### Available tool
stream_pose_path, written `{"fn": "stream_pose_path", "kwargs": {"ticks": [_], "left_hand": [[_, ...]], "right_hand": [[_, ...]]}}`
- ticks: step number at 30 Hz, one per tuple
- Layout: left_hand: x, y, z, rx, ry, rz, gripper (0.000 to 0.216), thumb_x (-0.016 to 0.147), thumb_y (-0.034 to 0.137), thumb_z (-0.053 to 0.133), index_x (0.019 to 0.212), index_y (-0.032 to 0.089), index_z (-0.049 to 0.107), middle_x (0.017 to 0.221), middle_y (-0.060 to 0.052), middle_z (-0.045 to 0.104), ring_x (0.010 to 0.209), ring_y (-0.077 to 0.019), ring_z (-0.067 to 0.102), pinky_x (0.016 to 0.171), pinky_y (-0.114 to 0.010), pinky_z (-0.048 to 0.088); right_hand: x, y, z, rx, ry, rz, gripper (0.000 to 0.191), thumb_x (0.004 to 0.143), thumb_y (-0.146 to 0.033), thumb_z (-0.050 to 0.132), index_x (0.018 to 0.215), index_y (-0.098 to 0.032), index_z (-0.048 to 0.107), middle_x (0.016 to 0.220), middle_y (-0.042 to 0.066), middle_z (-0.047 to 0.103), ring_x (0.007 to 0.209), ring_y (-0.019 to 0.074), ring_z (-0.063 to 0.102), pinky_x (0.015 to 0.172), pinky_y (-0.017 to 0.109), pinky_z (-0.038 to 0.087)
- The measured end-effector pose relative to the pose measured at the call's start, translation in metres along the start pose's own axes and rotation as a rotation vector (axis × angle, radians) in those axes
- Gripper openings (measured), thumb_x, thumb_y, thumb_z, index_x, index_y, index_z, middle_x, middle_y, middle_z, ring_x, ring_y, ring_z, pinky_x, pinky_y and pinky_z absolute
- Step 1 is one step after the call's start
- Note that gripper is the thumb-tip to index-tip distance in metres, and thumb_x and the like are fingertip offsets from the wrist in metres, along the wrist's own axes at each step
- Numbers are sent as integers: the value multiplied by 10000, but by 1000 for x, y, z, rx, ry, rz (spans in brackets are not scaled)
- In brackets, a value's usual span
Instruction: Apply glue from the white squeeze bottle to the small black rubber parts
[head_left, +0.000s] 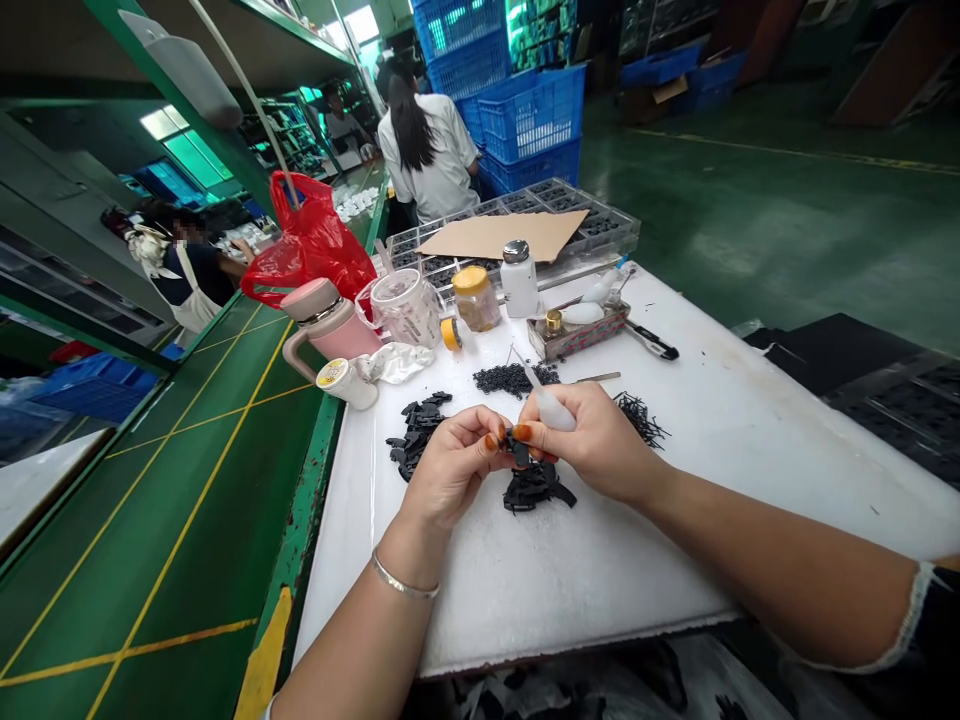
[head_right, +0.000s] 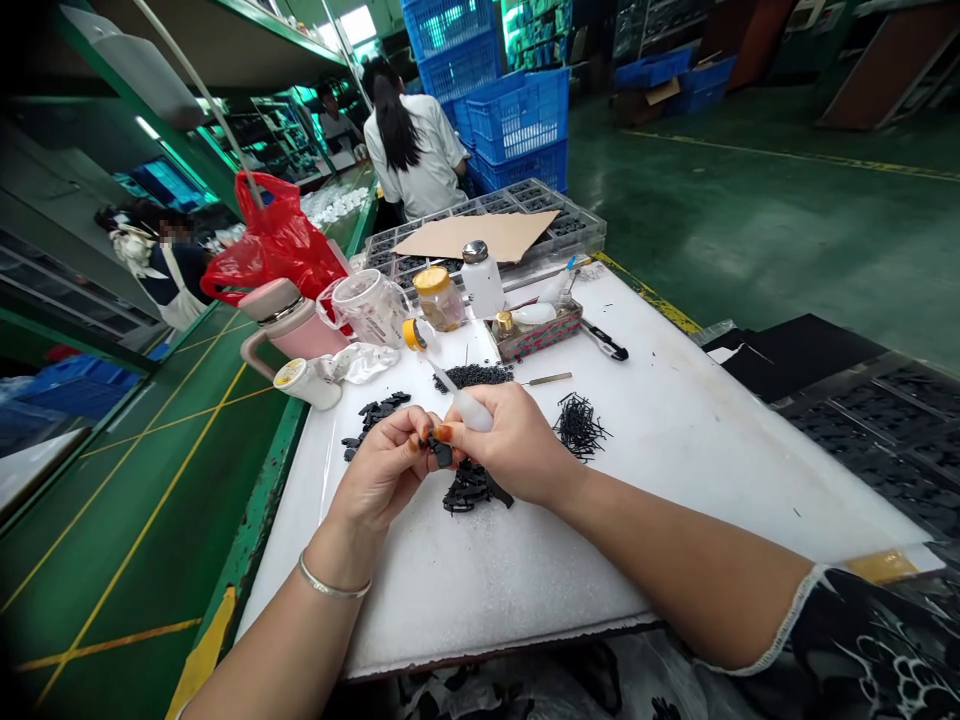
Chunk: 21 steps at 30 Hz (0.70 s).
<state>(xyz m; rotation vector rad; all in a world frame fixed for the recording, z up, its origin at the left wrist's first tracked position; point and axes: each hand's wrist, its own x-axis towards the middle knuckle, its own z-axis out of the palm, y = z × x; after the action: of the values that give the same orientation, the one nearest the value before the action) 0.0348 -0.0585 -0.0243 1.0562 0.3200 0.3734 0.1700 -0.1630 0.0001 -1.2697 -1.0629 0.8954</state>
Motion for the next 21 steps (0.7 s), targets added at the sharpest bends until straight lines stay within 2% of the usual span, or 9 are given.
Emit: {"fn": "stream_pose_path", "kwargs": {"ticks": [2, 6, 9, 17, 21], "left_hand": [[1, 1, 2, -20, -5, 17, 234, 715, 293, 750, 739, 146, 570, 755, -14, 613, 696, -142, 618, 672, -274, 519], [3, 1, 3, -40, 39, 51, 203, 708, 255, 757, 738, 159, 580, 742, 6, 594, 664, -101, 577, 610, -208, 498], [3, 0, 3, -24, 82, 90, 186, 703, 230, 760, 725, 158, 590, 750, 2, 591, 678, -94, 560, 581, -178, 479], [3, -3, 5, -87, 2, 82, 172, 725, 217, 736, 687, 153, 581, 739, 10, 516, 659, -86, 507, 586, -182, 441], [3, -4, 5, -27, 39, 116, 197, 701, 242, 755, 670, 150, 585, 739, 3, 507, 667, -96, 490, 577, -189, 413]], "right_hand": [[-1, -2, 0, 9, 12, -2, 176, 767, -257, 649, 659, -141, 573, 569, 3, 599, 511, 108, 525, 471, 208, 409], [-6, -5, 0, -288, 147, -143, 160, 784, -207, 616, 639, -145, 587, 552, -17, 567, 513, 95, 484, 479, 210, 358], [-10, -6, -1, -432, 188, -207, 159, 788, -199, 604, 638, -148, 592, 551, -25, 551, 517, 92, 463, 482, 218, 324], [-11, -7, 3, -342, 148, -148, 199, 803, -244, 598, 631, -147, 583, 542, -25, 543, 502, 91, 449, 464, 222, 299], [-9, -5, 4, -251, 118, -102, 170, 787, -216, 599, 636, -140, 581, 544, -19, 543, 499, 94, 453, 455, 220, 299]]}}
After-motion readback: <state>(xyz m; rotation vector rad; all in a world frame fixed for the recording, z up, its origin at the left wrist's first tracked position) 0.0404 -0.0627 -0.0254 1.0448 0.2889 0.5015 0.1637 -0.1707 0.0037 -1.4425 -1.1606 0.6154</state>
